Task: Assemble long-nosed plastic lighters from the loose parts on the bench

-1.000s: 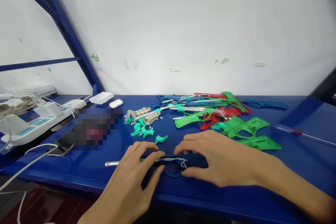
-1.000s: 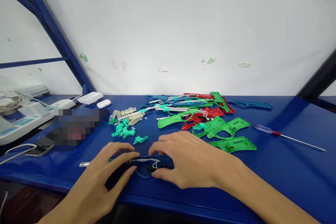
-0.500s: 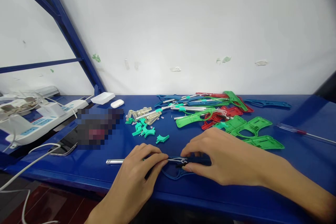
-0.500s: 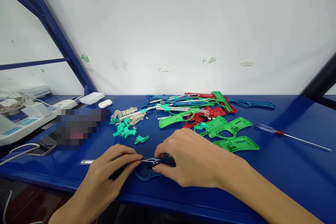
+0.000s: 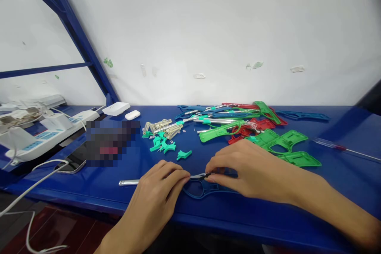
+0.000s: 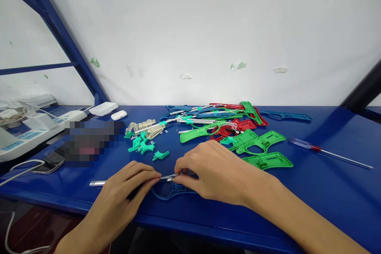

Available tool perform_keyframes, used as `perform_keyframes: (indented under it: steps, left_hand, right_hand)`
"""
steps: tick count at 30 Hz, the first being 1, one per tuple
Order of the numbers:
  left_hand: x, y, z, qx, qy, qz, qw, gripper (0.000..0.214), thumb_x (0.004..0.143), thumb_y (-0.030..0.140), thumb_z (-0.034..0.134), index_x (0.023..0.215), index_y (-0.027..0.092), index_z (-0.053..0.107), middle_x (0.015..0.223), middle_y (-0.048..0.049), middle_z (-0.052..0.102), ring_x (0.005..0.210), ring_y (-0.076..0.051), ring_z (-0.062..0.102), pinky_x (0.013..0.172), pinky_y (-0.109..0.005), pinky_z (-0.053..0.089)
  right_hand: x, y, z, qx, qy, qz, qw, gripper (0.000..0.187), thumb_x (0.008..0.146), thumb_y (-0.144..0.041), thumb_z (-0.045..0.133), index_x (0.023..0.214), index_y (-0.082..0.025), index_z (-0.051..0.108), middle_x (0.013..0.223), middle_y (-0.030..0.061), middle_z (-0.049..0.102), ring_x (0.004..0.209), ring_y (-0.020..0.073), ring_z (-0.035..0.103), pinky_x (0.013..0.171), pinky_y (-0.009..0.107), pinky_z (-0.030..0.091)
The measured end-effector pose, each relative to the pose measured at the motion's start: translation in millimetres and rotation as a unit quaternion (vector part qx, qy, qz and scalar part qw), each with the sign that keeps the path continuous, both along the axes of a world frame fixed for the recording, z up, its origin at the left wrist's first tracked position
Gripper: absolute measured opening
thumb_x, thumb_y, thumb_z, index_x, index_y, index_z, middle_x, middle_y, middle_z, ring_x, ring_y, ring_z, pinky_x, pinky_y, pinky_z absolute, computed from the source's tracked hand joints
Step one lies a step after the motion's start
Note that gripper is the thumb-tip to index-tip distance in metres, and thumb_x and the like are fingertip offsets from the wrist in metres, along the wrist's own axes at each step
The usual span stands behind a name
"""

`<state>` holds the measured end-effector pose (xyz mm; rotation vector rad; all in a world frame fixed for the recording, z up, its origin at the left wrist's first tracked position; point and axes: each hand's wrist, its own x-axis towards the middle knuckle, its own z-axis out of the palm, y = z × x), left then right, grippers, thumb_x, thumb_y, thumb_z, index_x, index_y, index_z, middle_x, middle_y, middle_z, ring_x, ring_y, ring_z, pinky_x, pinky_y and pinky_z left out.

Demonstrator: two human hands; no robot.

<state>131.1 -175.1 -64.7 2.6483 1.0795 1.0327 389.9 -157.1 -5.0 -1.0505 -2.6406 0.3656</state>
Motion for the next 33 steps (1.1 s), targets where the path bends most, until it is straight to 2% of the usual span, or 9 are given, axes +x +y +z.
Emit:
perform_keyframes:
  steps: [17,20,25,33]
  left_hand:
    - [0.4,2.3,-1.1,-0.003,-0.013,0.003,1.000,0.018,0.106,0.015,0.060,0.114,0.025,0.073,0.101,-0.0022,0.075,0.088,-0.018,0.068,0.080,-0.030,0.055]
    - [0.6,1.1,0.0,-0.012,-0.017,0.001,1.000,0.016,0.105,0.014,0.061,0.110,0.025,0.071,0.100,-0.0006,0.074,0.088,-0.017,0.068,0.081,-0.029,0.055]
    - [-0.2,-0.7,0.7,-0.023,-0.017,-0.001,1.000,0.014,0.104,0.013,0.061,0.105,0.024,0.070,0.099,0.0000,0.073,0.089,-0.016,0.068,0.081,-0.028,0.055]
    - [-0.8,0.0,0.0,-0.027,-0.019,-0.005,0.999,0.015,0.105,0.015,0.061,0.106,0.025,0.072,0.101,-0.0017,0.074,0.089,-0.017,0.069,0.081,-0.029,0.056]
  right_hand:
    - [1.3,-1.5,1.3,-0.028,0.010,0.000,1.000,0.006,0.096,-0.029,0.075,0.098,-0.028,0.080,0.093,-0.0027,0.082,0.082,0.0174,0.075,0.072,0.029,0.048]
    - [1.3,-1.4,2.6,-0.039,0.008,-0.002,0.999,0.006,0.096,-0.030,0.075,0.097,-0.028,0.080,0.095,-0.0035,0.082,0.083,0.0170,0.075,0.072,0.029,0.048]
    - [2.8,-2.5,3.9,-0.042,-0.003,0.002,0.999,0.011,0.097,-0.028,0.072,0.101,-0.030,0.082,0.096,-0.0050,0.084,0.086,0.0186,0.076,0.076,0.030,0.049]
    - [5.4,-4.5,6.1,-0.042,-0.007,0.014,0.999,0.024,0.099,-0.024,0.065,0.112,-0.032,0.084,0.101,-0.0005,0.086,0.089,0.0217,0.079,0.081,0.031,0.053]
